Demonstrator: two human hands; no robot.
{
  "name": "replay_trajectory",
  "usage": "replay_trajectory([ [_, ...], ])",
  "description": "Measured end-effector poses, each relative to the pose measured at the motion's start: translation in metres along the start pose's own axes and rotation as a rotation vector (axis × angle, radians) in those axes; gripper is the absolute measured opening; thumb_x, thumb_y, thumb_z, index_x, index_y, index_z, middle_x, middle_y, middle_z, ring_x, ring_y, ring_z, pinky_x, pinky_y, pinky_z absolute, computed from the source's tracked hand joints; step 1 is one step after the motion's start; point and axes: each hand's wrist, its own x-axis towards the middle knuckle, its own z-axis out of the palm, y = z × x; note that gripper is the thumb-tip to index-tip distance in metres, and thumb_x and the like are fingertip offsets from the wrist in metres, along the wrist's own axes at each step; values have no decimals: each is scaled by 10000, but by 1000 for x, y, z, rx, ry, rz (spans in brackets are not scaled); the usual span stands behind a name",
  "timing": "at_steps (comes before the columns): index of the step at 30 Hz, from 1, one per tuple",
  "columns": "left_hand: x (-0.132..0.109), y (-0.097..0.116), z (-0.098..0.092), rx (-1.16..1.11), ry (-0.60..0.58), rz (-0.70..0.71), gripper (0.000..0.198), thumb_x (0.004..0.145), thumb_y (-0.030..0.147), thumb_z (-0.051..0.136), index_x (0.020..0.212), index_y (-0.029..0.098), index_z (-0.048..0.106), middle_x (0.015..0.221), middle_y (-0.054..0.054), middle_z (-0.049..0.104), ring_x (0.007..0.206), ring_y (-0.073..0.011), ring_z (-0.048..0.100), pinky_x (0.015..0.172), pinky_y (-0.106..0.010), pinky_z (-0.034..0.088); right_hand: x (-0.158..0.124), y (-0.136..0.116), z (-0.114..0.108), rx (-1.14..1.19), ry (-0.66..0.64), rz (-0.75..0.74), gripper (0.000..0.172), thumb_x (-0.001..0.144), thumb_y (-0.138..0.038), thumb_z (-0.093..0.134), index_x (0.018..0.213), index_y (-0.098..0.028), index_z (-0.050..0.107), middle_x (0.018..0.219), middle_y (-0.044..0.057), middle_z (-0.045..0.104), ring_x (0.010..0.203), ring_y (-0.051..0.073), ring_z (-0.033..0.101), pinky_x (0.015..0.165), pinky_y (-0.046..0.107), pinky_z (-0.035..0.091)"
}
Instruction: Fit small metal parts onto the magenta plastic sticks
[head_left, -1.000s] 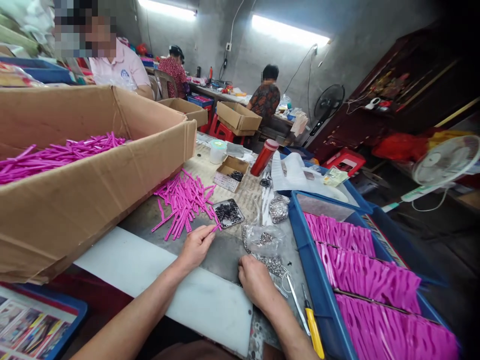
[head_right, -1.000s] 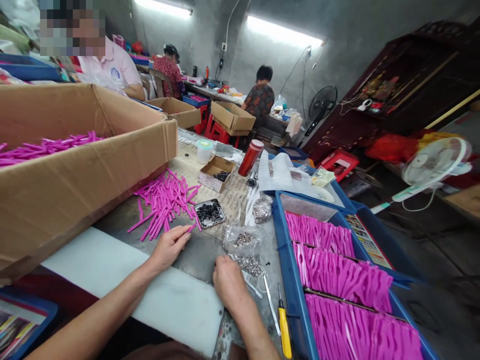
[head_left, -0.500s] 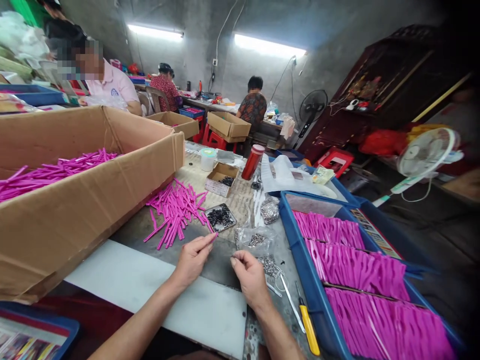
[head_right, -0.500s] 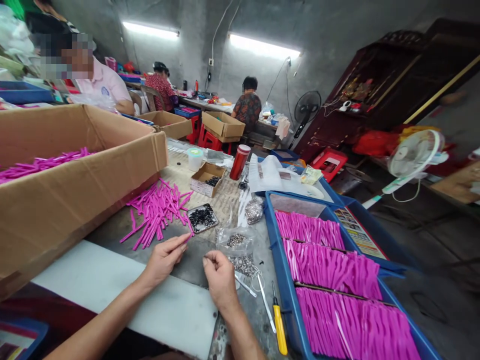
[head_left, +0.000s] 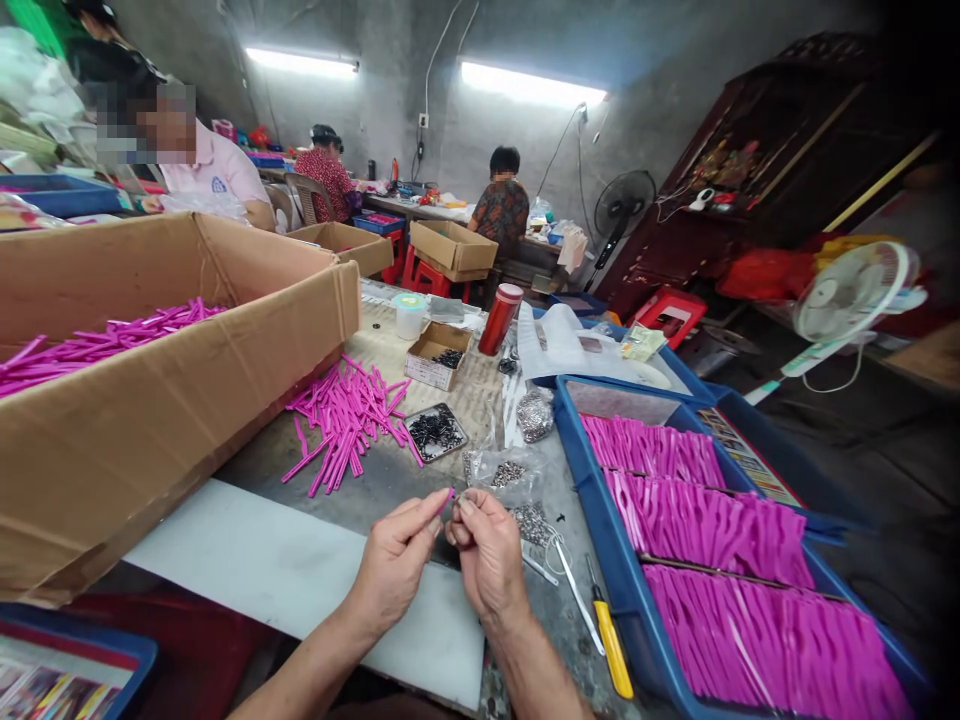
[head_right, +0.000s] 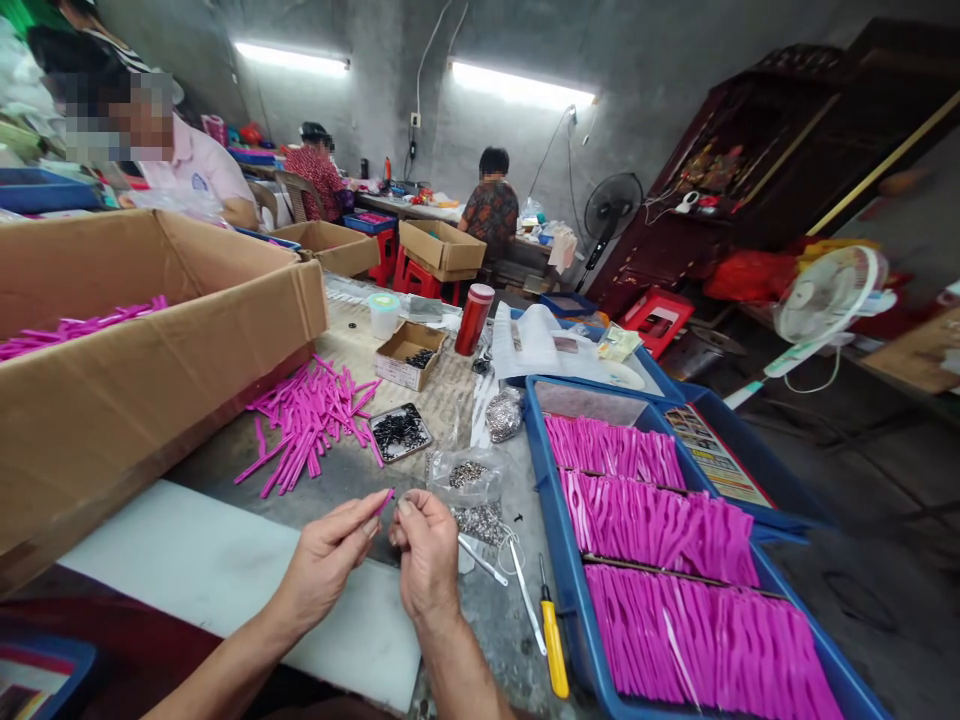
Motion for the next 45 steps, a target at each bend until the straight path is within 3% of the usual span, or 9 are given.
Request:
replay_trajectory([
  [10, -4, 9, 6, 21, 8, 106, 272, 777, 195, 464, 1004, 173, 611, 758, -41, 592, 703, -140, 537, 647, -237, 452, -4, -1, 0, 64, -17, -1, 134, 643, -250, 609, 666, -148, 526, 507, -53, 425, 441, 50, 299, 438, 175, 231],
  [17, -6, 11, 8, 38, 17, 141, 278, 781, 188, 457, 1016, 175, 605, 760, -42, 591, 682, -133, 537, 627, -229, 451, -3, 8, -11, -170, -36, -175, 166, 744, -321, 525, 691, -164, 532, 547, -46, 427, 485, 72, 324, 463, 195, 269],
  [25, -5, 14, 7, 68, 32, 133, 279, 779, 194, 456, 1010, 174, 610, 691, -29, 557, 616, -123, 501, 574, -218, 436, 0, 6, -16, -342, -38, -277, 105, 715, -280, 557, 726, -176, 549, 624, -31, 476, 566, 99, 401, 534, 216, 324],
  [37, -7, 9, 11, 10, 33, 77, 282, 774, 206, 467, 1019, 173, 604, 727, -40, 585, 648, -135, 534, 600, -238, 460, 0, 1, -17, -491, -67, -312, 137, 752, -288, 503, 687, -169, 523, 595, -33, 446, 563, 104, 404, 535, 220, 336],
  [45, -8, 4, 11, -10, 37, 54, 278, 774, 207, 473, 1015, 170, 606, 755, -45, 579, 654, -131, 527, 596, -231, 459, 1, -1, -17, -418, -65, -296, 83, 716, -261, 545, 713, -179, 551, 633, -28, 497, 582, 105, 435, 549, 216, 350],
])
